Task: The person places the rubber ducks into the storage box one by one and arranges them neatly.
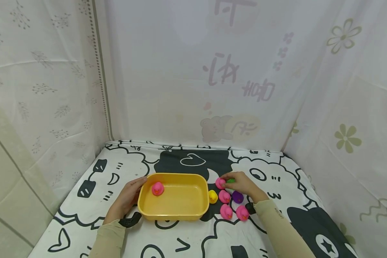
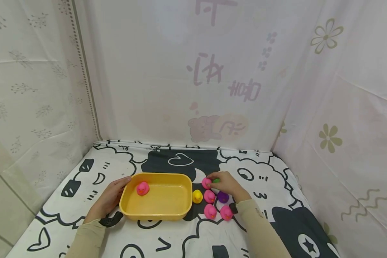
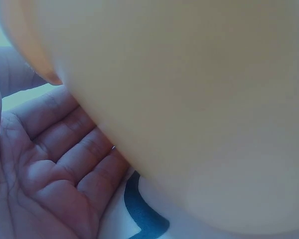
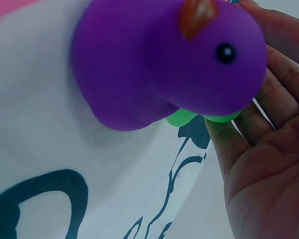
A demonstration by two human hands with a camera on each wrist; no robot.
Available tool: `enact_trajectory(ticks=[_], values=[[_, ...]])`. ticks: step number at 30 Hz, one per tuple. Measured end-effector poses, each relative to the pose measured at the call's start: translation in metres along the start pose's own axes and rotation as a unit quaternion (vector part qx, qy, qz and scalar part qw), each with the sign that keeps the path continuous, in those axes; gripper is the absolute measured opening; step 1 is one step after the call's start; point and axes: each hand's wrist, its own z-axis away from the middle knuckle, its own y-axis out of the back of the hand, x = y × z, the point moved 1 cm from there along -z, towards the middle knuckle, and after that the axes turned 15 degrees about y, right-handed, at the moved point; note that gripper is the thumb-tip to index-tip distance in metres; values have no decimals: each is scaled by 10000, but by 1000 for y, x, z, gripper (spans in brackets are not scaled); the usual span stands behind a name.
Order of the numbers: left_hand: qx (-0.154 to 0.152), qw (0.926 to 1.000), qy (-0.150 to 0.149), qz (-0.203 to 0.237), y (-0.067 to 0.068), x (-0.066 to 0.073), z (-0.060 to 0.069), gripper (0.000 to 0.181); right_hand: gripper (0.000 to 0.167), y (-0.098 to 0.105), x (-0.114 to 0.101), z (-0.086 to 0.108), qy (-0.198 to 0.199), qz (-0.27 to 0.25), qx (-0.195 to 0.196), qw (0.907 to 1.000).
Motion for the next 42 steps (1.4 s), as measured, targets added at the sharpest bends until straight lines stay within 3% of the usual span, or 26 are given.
enact_trajectory(ticks=[22, 42], values=[[66, 9999, -49, -85, -5, 2, 1, 71, 27, 2, 8, 4, 234, -19, -29, 9997], [60, 10000, 13, -37, -1, -1, -1, 71, 29, -3, 6, 2, -84, 50, 54, 9999]])
